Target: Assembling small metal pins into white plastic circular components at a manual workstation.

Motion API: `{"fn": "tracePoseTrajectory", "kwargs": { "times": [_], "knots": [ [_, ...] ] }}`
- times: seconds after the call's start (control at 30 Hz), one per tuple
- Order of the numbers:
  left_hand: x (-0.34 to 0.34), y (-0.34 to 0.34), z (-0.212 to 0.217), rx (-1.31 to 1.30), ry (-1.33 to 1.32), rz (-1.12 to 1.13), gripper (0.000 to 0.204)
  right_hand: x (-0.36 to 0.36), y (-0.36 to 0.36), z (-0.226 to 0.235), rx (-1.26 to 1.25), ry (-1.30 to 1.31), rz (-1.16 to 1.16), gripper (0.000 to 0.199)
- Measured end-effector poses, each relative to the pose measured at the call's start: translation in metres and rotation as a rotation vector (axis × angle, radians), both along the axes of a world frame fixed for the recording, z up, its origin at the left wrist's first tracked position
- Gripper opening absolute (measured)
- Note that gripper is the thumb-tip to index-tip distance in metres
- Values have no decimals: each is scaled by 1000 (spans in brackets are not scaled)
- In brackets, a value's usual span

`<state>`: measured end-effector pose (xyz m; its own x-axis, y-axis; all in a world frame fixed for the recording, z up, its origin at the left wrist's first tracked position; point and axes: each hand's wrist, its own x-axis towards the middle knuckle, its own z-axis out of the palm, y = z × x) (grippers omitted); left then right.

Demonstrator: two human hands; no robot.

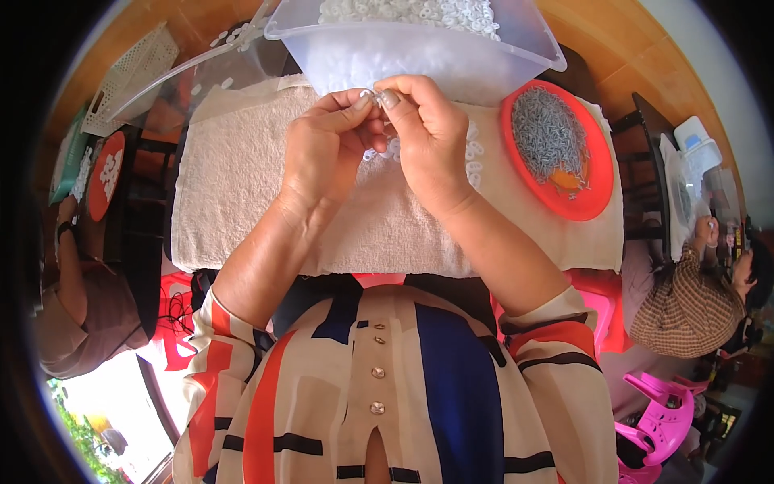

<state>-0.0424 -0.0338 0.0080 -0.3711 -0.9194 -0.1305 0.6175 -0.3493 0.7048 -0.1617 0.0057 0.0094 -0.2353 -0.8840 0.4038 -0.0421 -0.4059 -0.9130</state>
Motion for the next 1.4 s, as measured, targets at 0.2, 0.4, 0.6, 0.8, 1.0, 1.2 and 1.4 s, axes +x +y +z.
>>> {"fn": "tracePoseTrajectory", "kwargs": {
  "times": [0.2, 0.4, 0.6, 0.8, 1.0, 1.2, 1.4],
  "knots": [
    [-1, 1, 4, 7, -12, -19, 10, -6, -1, 7, 73, 39, -26, 15],
    [0, 1, 4, -6, -25, -23, 11, -6, -4, 5, 75, 17, -23, 8],
    [0, 6, 11, -48, -169, -2, 15, -15, -7, -4, 16, 255, -83, 9],
    [-3, 11, 13, -68, -222, 19, 17, -1, -5, -3, -31, 182, -97, 1],
    [-5, 10, 4, -28, -176, 45, 14, -1, -5, -7, 56, 214, -88, 6],
    [-3, 6, 7, -56, -169, 53, 11, 2, -10, -10, -33, 118, -78, 2],
    [-1, 4, 5, -77, -206, 42, 13, 1, -12, -7, -83, 194, -82, 7]
  ]
}}
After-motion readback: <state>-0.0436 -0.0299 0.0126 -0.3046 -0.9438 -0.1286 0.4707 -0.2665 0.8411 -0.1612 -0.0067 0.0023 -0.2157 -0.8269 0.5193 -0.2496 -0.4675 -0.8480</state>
